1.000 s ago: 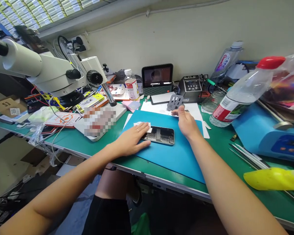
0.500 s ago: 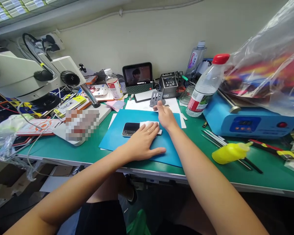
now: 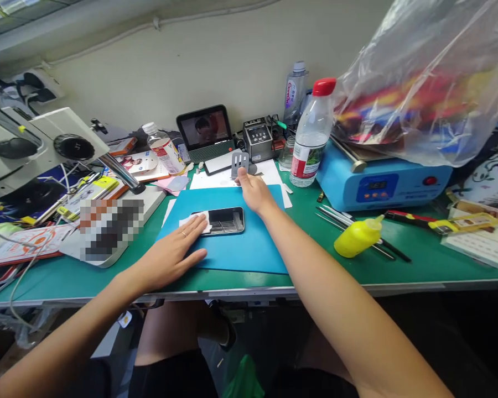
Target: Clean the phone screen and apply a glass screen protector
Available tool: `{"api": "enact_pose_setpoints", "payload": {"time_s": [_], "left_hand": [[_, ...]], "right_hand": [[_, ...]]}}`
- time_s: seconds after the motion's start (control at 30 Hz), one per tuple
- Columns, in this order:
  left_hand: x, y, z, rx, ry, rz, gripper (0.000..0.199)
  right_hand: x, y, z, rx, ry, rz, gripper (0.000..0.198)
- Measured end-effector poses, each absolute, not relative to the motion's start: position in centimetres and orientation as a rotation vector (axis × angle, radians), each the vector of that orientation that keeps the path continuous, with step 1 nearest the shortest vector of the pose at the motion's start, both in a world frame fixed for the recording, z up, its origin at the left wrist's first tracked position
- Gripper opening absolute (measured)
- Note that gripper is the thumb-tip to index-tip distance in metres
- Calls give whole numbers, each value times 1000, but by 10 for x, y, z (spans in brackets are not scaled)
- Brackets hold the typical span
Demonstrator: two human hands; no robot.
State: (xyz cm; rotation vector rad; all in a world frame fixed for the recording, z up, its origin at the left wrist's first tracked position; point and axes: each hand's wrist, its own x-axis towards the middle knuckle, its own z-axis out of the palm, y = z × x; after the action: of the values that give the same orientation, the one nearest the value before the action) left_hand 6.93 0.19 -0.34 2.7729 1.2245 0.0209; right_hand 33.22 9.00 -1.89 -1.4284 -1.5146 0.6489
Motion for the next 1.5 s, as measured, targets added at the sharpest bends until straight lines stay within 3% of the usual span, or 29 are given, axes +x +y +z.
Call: {"api": "enact_pose_setpoints", "payload": {"time_s": [0.4,0.77,1.5], "left_hand": [[163,37,-4,2762,1101,153,82],[98,23,2,2760,1101,65,64],[125,38,8,2803,1178,-5,50]], "right_hand": [[335,100,-28,-1417,-1499,662,98],[336,98,-25,-1411,-1497,676,91],[332,91,-16,-1451,-1514,664,92]]}}
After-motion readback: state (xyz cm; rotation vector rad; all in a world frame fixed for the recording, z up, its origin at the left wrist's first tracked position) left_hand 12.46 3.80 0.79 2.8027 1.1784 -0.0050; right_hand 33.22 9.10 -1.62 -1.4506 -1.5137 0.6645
